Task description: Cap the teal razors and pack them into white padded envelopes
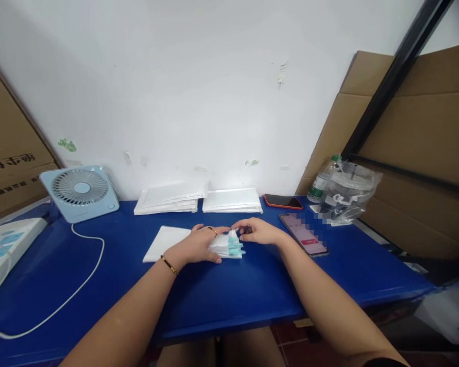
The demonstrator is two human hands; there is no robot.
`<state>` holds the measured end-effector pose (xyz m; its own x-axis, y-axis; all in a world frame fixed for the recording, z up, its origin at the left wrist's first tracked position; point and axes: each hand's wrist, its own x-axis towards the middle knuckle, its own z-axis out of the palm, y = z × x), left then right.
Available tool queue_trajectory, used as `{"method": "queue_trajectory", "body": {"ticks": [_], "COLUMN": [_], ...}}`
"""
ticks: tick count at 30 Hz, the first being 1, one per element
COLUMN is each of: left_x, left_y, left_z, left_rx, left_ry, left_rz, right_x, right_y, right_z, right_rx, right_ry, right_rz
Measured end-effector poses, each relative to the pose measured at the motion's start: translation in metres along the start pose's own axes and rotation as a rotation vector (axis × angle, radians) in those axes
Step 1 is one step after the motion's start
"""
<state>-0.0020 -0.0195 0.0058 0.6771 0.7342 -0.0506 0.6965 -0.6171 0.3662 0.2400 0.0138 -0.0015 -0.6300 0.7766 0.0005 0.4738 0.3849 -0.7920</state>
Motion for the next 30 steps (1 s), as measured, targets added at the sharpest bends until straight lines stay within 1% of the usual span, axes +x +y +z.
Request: {"method": "queue_trajectory", "body": {"ticks": [2, 3, 4, 5, 6, 7, 9, 10, 11, 13, 16, 19, 22, 24, 28, 30], "left_x": [-0.011, -0.019, -0.029, -0.04, -0.051, -0.063, -0.084, -0.093, -0.1, -0.111, -0.12, -0.125, -0.127, -0.127, -0.126, -0.126], "left_y": [-0.001, 0.0, 0.001, 0.003, 0.006, 0.011, 0.023, 0.03, 0.036, 0.047, 0.055, 0.054, 0.054, 0.056, 0.059, 0.06], "left_z": [-0.008, -0.012, -0.014, -0.016, -0.016, -0.014, -0.005, 0.002, 0.012, 0.034, 0.065, 0.082, 0.085, 0.084, 0.081, 0.079], "left_rx": [0.0, 0.015, 0.032, 0.046, 0.052, 0.039, -0.043, -0.093, -0.129, -0.127, -0.004, 0.112, 0.166, 0.185, 0.198, 0.208], "left_ry": [-0.092, -0.116, -0.12, -0.099, -0.05, 0.012, 0.181, 0.281, 0.367, 0.452, 0.53, 0.587, 0.613, 0.61, 0.601, 0.6], "left_rz": [0.069, 0.073, 0.056, 0.028, -0.008, -0.03, -0.045, -0.07, -0.101, -0.147, -0.156, -0.116, -0.113, -0.114, -0.111, -0.114], "right_x": [-0.008, -0.013, -0.019, -0.025, -0.031, -0.036, -0.044, -0.046, -0.046, -0.042, -0.028, -0.012, -0.002, -0.002, -0.008, -0.01], "right_y": [-0.009, -0.016, -0.023, -0.03, -0.036, -0.042, -0.049, -0.051, -0.051, -0.05, -0.045, -0.041, -0.039, -0.04, -0.049, -0.055], "right_z": [0.001, 0.004, 0.007, 0.011, 0.016, 0.021, 0.032, 0.039, 0.046, 0.06, 0.077, 0.086, 0.09, 0.089, 0.084, 0.087], "right_rx": [0.084, 0.105, 0.094, 0.046, -0.02, -0.086, -0.185, -0.217, -0.242, -0.285, -0.313, -0.303, -0.265, -0.241, -0.247, -0.305], "right_ry": [-0.209, -0.31, -0.381, -0.406, -0.367, -0.285, -0.093, -0.033, -0.01, -0.035, -0.055, 0.009, 0.1, 0.127, 0.051, 0.051], "right_rz": [0.042, 0.073, 0.094, 0.095, 0.07, 0.017, -0.131, -0.202, -0.259, -0.321, -0.367, -0.385, -0.383, -0.387, -0.38, -0.357]}}
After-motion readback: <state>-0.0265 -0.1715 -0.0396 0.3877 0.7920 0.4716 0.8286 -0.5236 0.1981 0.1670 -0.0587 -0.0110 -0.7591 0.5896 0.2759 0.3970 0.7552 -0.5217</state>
